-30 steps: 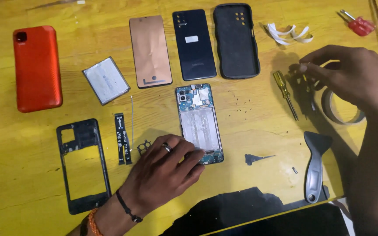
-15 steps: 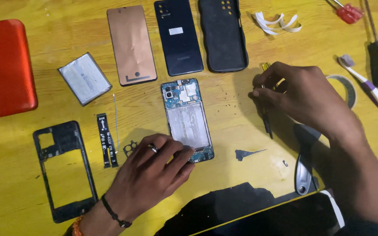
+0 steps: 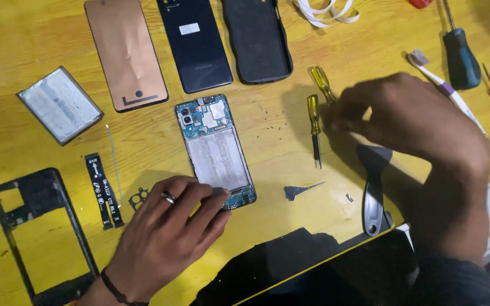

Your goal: Assembling a smartphone by connecting internal flex cables, installing the battery, and securing components with a screwdriver.

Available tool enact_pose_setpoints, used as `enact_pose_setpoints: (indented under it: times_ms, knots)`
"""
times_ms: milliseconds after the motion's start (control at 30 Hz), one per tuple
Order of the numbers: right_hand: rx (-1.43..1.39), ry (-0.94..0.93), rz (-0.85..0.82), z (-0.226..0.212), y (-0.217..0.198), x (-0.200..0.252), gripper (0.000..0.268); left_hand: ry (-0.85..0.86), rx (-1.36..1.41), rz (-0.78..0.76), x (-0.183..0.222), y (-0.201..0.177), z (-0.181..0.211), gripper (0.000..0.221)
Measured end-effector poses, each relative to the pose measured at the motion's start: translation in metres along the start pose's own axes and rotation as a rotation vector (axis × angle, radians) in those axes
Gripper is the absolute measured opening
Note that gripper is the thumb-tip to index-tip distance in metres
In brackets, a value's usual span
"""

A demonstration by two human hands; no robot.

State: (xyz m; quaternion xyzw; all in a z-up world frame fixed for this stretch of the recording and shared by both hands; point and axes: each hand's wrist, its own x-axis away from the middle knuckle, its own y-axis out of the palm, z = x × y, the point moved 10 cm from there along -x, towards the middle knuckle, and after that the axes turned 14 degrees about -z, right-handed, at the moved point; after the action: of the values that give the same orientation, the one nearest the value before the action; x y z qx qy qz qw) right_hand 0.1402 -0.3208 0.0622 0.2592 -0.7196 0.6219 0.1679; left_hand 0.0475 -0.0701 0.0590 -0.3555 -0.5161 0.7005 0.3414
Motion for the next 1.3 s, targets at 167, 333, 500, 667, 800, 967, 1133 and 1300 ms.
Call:
enact_pose_setpoints:
  times_ms: [167, 333, 500, 667, 800, 967, 1133, 1300]
  knots:
    - [0.106, 0.149, -0.349, -0.006, 0.027, 0.009, 0.024, 0.014, -0.011, 0.013, -0.002, -0.004, 0.002, 0.024]
    - [0.022, 0.238, -0.413, -0.009, 0.029, 0.012, 0.025, 0.042, 0.025, 0.044, -0.005, -0.010, 0.002, 0.025]
    - [0.004, 0.172, -0.406, -0.013, 0.034, 0.012, 0.022, 0.022, 0.021, 0.035, -0.003, -0.007, 0.001, 0.027]
    - [0.064, 0.280, -0.482, -0.008, 0.040, 0.017, 0.026, 0.001, -0.001, 0.009, -0.002, -0.001, 0.000, 0.028]
    - [0.053, -0.011, -0.316, -0.017, 0.038, 0.009, 0.012, -0.022, -0.058, -0.018, 0.003, 0.005, 0.000, 0.030]
    - [-0.107, -0.295, 0.007, -0.056, 0.013, 0.008, 0.009, -0.030, -0.075, -0.031, 0.003, 0.007, 0.000, 0.032]
    - [-0.090, -0.360, 0.063, -0.066, 0.011, 0.003, 0.018, 0.000, -0.012, -0.036, 0.002, 0.005, 0.000, 0.032]
    - [-0.068, -0.445, 0.116, -0.064, 0.001, 0.018, 0.020, 0.023, 0.068, -0.019, -0.005, -0.002, 0.000, 0.028]
